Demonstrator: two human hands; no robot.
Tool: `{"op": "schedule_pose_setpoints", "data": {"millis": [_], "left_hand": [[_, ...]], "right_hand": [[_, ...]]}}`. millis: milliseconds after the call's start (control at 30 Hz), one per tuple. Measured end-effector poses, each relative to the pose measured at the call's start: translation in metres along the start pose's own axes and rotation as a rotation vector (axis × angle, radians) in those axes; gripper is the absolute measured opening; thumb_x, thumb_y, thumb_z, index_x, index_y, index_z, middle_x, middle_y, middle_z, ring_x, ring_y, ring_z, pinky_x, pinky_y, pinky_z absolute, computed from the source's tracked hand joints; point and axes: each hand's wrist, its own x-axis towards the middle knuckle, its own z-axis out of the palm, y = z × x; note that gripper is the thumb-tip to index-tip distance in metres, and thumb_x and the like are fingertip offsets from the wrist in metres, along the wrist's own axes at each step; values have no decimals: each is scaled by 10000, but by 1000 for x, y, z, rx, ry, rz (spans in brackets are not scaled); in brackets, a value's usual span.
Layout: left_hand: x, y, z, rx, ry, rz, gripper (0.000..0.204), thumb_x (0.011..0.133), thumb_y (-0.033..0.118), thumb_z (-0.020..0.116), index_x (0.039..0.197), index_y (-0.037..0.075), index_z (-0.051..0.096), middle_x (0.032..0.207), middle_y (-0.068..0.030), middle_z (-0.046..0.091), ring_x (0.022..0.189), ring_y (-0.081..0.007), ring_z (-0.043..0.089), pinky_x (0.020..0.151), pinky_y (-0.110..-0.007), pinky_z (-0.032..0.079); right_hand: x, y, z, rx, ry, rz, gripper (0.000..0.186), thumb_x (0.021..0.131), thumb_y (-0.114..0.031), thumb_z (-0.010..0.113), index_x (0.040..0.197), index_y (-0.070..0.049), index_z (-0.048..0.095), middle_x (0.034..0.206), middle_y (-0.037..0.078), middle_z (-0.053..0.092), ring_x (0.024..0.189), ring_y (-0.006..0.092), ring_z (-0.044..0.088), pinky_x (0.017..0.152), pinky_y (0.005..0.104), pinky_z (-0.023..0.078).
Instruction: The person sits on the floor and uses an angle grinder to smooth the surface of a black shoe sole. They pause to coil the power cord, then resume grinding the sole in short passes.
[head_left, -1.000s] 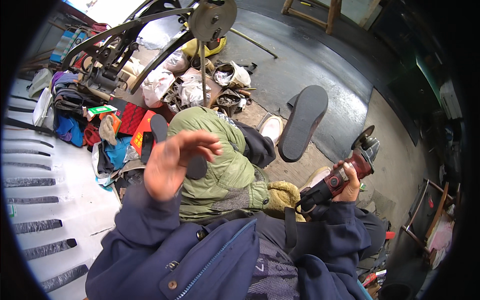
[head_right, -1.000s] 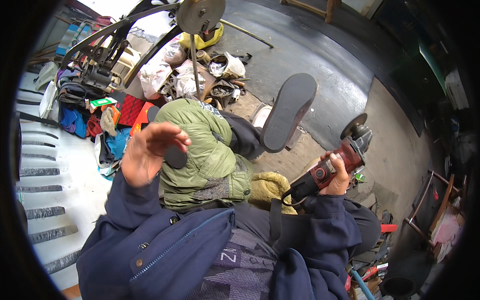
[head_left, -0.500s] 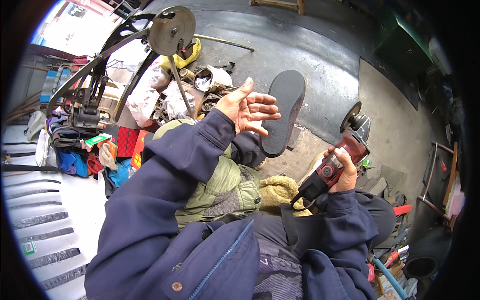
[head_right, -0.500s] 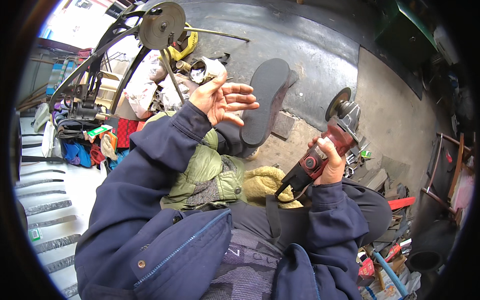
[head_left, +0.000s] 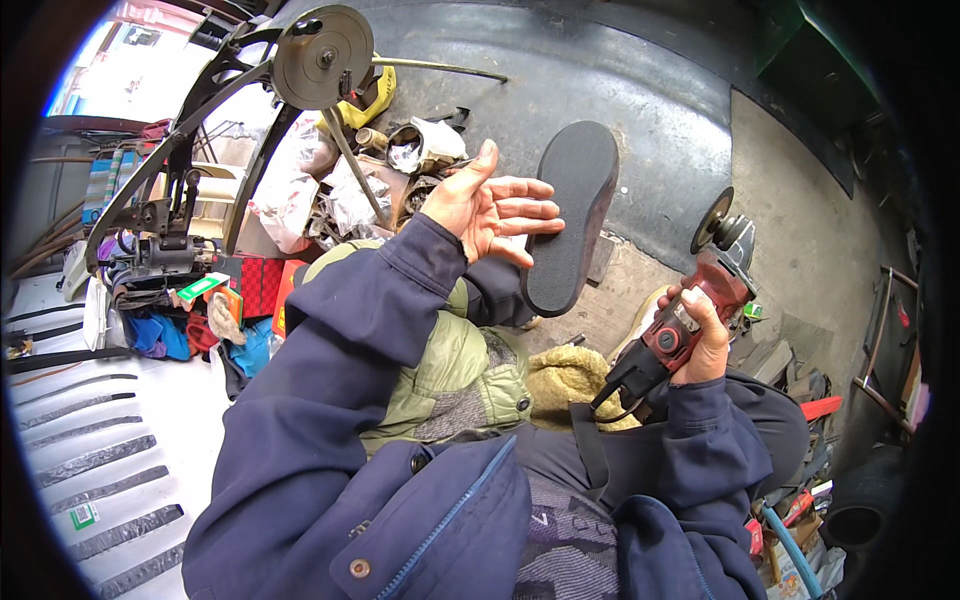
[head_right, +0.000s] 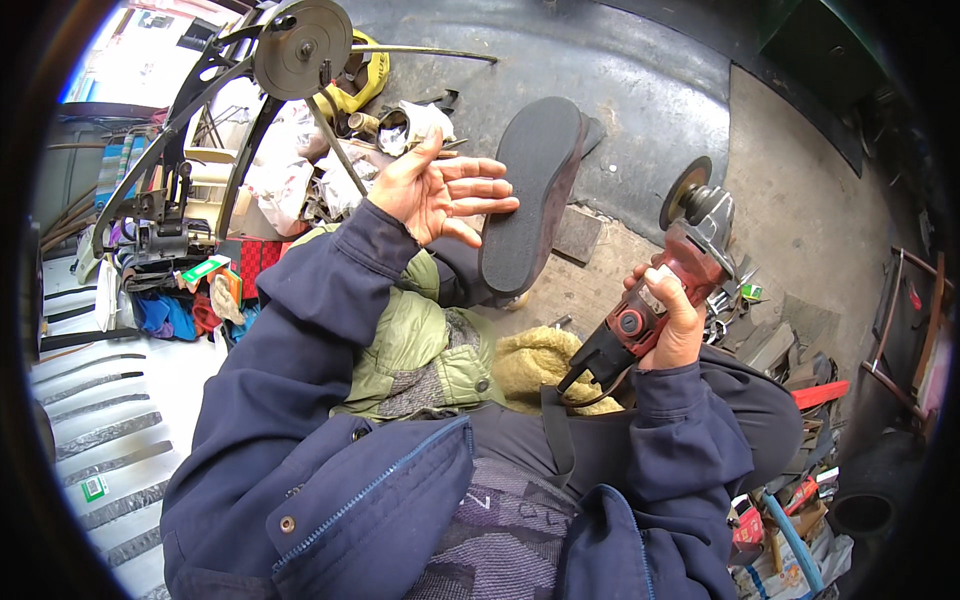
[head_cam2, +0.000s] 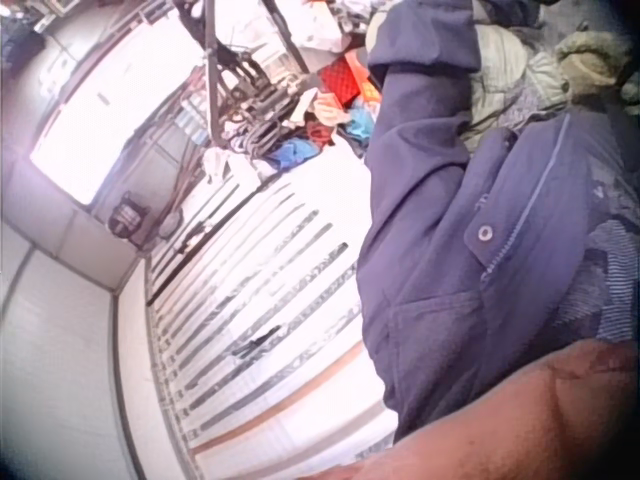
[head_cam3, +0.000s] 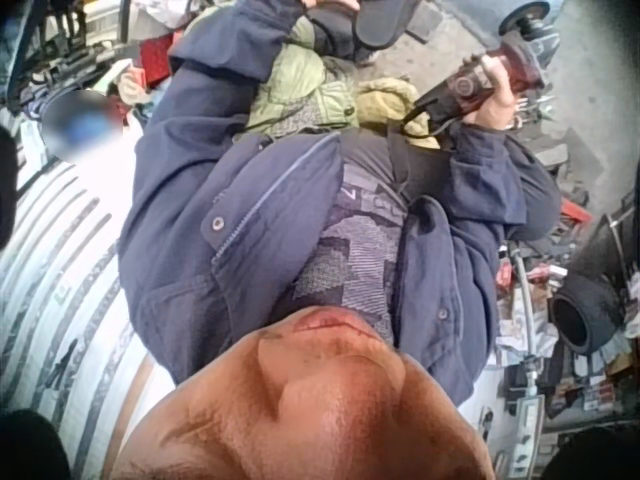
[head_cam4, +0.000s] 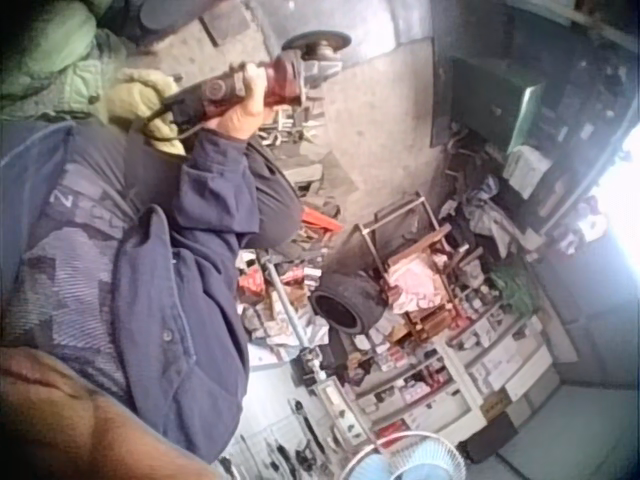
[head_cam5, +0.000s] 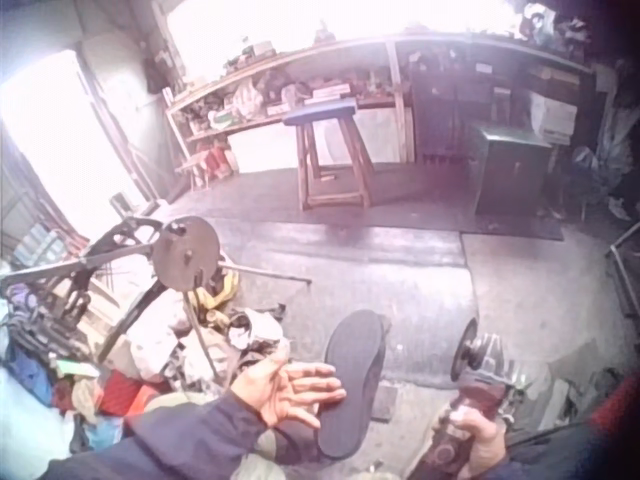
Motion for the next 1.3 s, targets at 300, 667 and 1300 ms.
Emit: {"op": "schedule_pose_setpoints", "data": {"millis": [300, 667, 1300], "left_hand": [[6, 5, 2, 108, 17, -29, 887, 1023, 688, 369, 1409, -103, 480, 1315, -311, 617, 1305, -423, 583, 740, -548, 659], [11, 9, 4, 290, 51, -47, 854, 1009, 670, 452, 1369, -101, 524, 1315, -278, 633, 1254, -357, 640, 691, -477, 675], [13, 11, 5, 324, 58, -37, 866, 997, 684, 466, 1355, -101, 534, 1285, -286, 655, 1225, -370, 659, 707, -479, 668]], "right_hand": [[2, 1, -3, -21, -8, -3, 421, 837, -183, 746, 1203, -50, 587, 1029, 103, 678, 924, 216, 677, 804, 363, 590], [3, 2, -4, -15, -6, 16, 424, 838, -185, 747, 1203, -41, 587, 1042, 104, 677, 940, 217, 672, 796, 369, 596], [2, -1, -1, 20, 15, 53, 418, 827, -173, 783, 1180, -46, 599, 996, 99, 698, 905, 229, 702, 789, 364, 590]]}}
